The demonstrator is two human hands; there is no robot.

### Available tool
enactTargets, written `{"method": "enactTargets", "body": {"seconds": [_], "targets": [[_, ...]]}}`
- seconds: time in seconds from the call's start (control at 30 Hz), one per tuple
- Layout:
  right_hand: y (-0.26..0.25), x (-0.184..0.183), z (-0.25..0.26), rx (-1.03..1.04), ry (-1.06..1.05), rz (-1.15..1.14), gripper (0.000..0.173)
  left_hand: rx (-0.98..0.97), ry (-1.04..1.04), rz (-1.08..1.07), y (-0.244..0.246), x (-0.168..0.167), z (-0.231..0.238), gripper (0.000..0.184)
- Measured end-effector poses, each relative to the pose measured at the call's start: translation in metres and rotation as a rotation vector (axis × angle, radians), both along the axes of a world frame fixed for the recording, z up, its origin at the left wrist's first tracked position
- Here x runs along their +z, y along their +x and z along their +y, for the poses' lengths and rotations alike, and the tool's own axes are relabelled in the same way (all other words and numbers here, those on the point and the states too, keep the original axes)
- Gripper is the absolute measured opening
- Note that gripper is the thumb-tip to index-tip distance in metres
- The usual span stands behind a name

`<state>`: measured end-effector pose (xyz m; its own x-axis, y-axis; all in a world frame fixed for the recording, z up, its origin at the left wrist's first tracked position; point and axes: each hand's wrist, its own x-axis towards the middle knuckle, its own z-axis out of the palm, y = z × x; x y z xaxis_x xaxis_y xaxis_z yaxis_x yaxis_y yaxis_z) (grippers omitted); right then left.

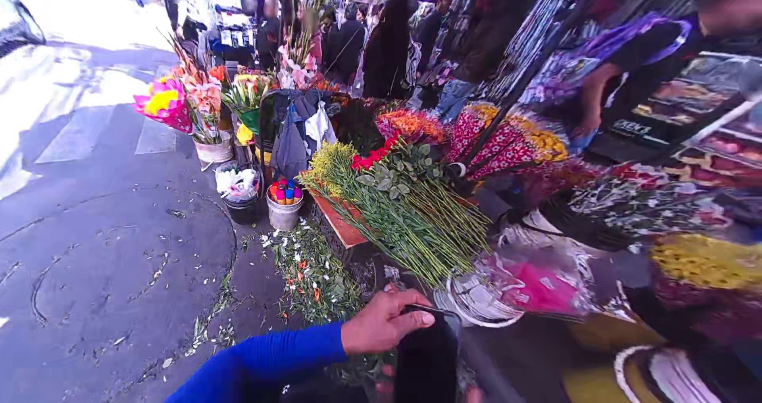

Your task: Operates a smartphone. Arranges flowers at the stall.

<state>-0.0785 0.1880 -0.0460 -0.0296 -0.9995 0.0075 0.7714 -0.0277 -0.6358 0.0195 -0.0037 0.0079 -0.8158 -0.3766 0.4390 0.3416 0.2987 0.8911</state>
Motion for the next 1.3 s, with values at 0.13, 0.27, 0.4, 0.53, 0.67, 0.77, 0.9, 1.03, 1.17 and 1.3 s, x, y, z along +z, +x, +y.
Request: {"method": "enactTargets", "body": {"seconds": [0.13, 0.27, 0.4, 0.53, 0.67, 0.77, 0.9, 1.03, 1.17, 1.3], "targets": [[0.006, -0.005, 0.006, -0.080, 0.069, -0.011, 0.074, -0.086, -0.096, -0.168, -0.002, 0.003, 0.009, 0.033], [-0.001, -0.016, 0.017, -0.170, 0.013, -0.136, 0.089, -0.152, -0.059, -0.186, -0.004, -0.007, 0.003, 0.060], [-0.022, -0.004, 0.049, -0.435, -0.160, -0.286, 0.083, -0.100, 0.039, -0.325, 0.011, -0.040, -0.008, 0.051], [-0.033, 0.011, 0.081, -0.643, -0.268, -0.263, 0.082, -0.020, 0.176, -0.499, 0.029, -0.083, -0.012, 0.041], [-0.031, 0.020, 0.103, -0.736, -0.370, -0.226, 0.079, -0.006, 0.196, -0.616, 0.036, -0.101, -0.009, 0.037], [-0.027, 0.028, 0.114, -0.773, -0.402, -0.200, 0.078, -0.048, 0.086, -0.640, 0.029, -0.097, -0.007, 0.037], [-0.024, 0.037, 0.125, -0.828, -0.415, -0.200, 0.077, -0.083, -0.045, -0.631, 0.017, -0.089, -0.003, 0.040], [-0.025, 0.039, 0.133, -0.842, -0.439, -0.221, 0.078, -0.121, -0.045, -0.618, 0.013, -0.091, 0.003, 0.040], [-0.025, 0.036, 0.137, -0.850, -0.434, -0.230, 0.078, -0.156, -0.078, -0.658, 0.011, -0.093, 0.006, 0.040], [-0.024, 0.031, 0.135, -0.821, -0.432, -0.174, 0.075, -0.195, -0.215, -0.478, -0.003, -0.082, 0.012, 0.032]]}}
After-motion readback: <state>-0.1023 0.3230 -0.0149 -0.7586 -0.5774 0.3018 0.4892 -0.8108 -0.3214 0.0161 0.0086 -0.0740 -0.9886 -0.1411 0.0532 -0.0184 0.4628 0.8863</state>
